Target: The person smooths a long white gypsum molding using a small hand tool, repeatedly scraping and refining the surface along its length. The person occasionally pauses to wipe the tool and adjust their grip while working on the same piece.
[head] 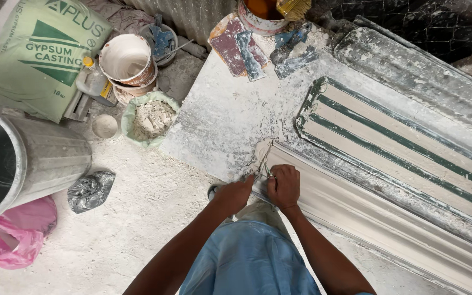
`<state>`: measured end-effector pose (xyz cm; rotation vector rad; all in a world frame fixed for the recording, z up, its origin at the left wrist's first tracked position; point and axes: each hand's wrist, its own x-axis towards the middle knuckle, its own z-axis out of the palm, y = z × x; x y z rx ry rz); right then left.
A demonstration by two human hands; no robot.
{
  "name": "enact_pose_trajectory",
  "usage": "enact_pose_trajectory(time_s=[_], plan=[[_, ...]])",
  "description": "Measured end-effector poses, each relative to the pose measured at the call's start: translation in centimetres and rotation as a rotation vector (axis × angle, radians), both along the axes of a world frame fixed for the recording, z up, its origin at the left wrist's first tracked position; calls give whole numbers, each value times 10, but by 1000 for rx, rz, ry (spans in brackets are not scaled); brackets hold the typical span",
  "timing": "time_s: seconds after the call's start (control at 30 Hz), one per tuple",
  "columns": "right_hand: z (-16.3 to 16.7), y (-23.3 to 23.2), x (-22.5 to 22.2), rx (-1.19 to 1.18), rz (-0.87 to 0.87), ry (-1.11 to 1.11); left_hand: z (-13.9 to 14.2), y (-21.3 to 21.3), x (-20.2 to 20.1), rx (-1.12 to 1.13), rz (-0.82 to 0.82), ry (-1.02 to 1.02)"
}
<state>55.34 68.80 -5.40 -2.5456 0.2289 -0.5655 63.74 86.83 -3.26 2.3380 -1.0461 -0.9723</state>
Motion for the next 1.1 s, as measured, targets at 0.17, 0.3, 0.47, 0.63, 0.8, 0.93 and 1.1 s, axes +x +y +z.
enact_pose_trajectory(time_s=[0.17,0.3,0.47,0.63,0.8,0.93,1.1], plan=[[2,0,1,-27,-65,17,-6,-5,0,-43,27,-5],[5,1,3,0,-113,1,-13,0,-1,-19,-64,-165],[2,2,4,56,-149,10,-11,4,-1,83,-158,-274],[-4,2,4,45,-176,68,-9,2,3,19,-128,-203],[-7,2,4,17,-188,82,-7,-1,6,49,-216,-355],[-4,3,7,6,-204,67,-3,-3,8,56,-222,-378],[0,6,12,-73,-217,76,-1,-15,11,127,-193,-200]])
